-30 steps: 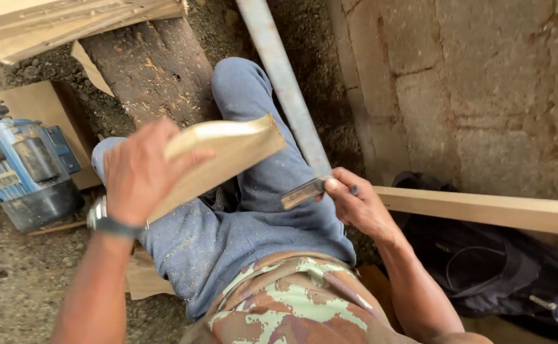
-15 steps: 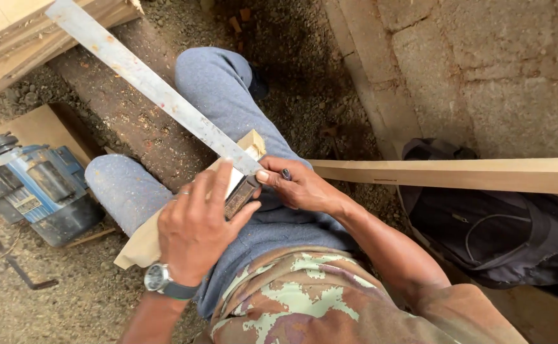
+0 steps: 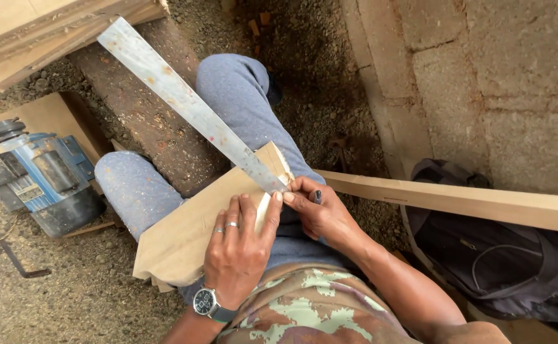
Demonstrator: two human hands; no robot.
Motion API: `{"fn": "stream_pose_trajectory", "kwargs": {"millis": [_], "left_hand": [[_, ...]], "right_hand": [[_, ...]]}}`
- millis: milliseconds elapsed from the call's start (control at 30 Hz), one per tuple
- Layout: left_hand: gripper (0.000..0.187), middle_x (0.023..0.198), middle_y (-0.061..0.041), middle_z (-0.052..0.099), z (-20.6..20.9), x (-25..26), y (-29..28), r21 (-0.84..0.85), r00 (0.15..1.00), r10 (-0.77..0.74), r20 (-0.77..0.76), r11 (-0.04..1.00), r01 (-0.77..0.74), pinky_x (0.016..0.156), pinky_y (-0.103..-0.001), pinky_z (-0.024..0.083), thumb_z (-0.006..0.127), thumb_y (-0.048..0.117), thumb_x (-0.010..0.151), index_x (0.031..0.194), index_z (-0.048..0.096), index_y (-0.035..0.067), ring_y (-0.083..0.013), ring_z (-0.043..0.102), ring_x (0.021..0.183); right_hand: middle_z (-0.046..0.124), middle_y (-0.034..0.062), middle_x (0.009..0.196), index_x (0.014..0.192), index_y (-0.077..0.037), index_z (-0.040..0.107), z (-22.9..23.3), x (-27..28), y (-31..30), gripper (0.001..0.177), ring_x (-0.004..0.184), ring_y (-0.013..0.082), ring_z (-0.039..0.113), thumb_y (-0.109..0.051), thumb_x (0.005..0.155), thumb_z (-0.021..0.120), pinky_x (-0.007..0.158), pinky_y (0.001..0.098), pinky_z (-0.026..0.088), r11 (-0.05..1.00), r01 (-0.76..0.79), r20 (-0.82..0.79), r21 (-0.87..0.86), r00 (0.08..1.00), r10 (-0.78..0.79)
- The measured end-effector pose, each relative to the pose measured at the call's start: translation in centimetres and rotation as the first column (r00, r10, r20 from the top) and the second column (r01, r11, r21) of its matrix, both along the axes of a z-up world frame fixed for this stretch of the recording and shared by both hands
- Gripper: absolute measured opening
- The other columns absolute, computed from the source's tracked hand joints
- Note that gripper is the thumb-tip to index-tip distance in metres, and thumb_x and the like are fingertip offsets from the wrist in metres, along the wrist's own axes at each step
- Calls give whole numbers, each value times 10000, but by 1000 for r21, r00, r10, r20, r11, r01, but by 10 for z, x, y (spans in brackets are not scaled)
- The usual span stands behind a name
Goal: Marking wooden pieces with a square ruler and a pen for subsequent cutting or assembly.
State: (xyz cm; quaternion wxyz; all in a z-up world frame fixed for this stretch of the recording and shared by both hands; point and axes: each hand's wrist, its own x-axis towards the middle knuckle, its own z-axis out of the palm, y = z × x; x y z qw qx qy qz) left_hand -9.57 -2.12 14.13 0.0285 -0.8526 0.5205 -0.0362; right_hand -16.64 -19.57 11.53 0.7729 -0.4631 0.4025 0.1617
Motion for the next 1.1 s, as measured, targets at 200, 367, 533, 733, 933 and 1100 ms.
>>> {"fn": "stream_pose_trajectory", "kwargs": {"millis": [200,367,533,733,933,1100], "left_hand": [[517,1243,-200,651,-4,0,2,9,1000,8,-13,1000,-8,895,-400,589,344,60,1035,1512,488,198,-312,693,1102],[517,1273,-212,635,-3,-3,1,36,1000,13,-11,999,-13,931,-411,558,277,92,1055,1521,481,186,-328,674,1137],[507,1263,-204,642,-2,-1,0,30,1000,17,-17,999,-17,926,-404,563,294,107,1056,1521,481,182,-324,680,1131],[503,1249,-199,639,-1,0,-1,34,1000,17,-8,999,-17,929,-400,553,284,113,1059,1511,493,183,-322,675,1125],[496,1240,-194,638,0,2,-2,35,1000,17,-2,999,-17,930,-398,549,279,127,1066,1508,496,183,-322,674,1116],[495,1234,-192,638,0,1,-2,33,1000,20,-3,999,-20,932,-401,549,276,133,1070,1508,499,184,-324,672,1116]], "right_hand": [[343,-14,466,916,-99,538,-3,5,0,189,315,101,293,-239,993,639,290,259,294,999,-2,-25,42,1000,4],[337,-25,476,943,-97,548,-7,0,2,162,327,95,285,-215,998,645,297,256,287,998,35,-76,55,997,-31],[326,-32,487,943,-95,549,-3,3,2,158,344,86,279,-213,1009,630,309,249,285,998,36,-88,54,996,-31],[321,-32,502,938,-94,562,-3,4,2,156,359,83,275,-216,1012,625,318,248,290,998,31,-94,46,995,-26],[309,-35,506,945,-97,548,-4,3,3,159,364,81,264,-222,1014,617,321,251,283,998,40,-107,57,994,-33],[304,-34,499,939,-97,544,-4,3,3,174,359,78,260,-237,1013,617,322,252,282,997,43,-109,58,993,-36]]}}
